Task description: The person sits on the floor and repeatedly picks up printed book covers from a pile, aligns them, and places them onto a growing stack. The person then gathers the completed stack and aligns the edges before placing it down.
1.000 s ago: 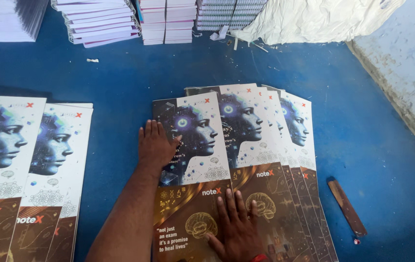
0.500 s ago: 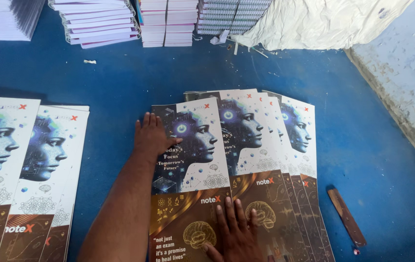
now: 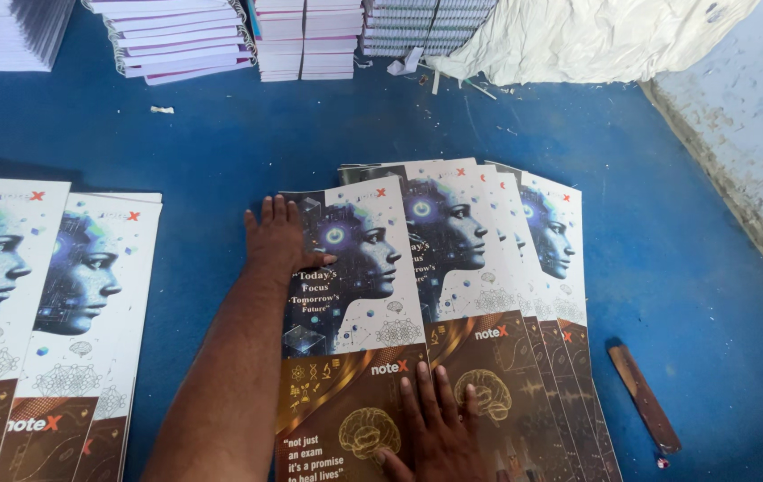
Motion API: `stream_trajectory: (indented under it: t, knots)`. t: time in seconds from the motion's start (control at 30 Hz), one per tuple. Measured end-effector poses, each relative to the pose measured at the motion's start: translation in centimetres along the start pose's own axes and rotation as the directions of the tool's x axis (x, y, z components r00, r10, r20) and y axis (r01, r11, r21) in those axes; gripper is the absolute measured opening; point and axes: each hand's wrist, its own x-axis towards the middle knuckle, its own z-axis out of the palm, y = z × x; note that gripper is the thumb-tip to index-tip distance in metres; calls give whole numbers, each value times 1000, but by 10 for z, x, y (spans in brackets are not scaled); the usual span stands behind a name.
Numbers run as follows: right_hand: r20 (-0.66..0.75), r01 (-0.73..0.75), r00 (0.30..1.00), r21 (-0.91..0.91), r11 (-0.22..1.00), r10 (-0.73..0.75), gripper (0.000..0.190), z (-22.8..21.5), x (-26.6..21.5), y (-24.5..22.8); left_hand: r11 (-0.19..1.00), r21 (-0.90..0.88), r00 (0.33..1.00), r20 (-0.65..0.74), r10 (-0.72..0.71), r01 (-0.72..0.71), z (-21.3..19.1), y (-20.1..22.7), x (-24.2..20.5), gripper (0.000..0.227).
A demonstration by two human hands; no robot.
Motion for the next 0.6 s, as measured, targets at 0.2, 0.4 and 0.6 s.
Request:
stream_trajectory:
  t: [0.2, 0.4, 0.6]
  knots:
    - [43, -33, 999, 36, 999, 31, 92, -12, 2, -5, 998, -57, 1000, -17, -25, 24, 4, 4, -6, 127]
    - [-7, -41, 999, 56, 998, 42, 91, -13, 3, -8, 994, -109, 994, -107, -11, -1, 19, 5, -29, 107]
    - [11, -72, 997, 83, 994, 71, 91, -23, 6, -11, 990, -140, 998, -62, -8, -1, 31, 8, -82, 105]
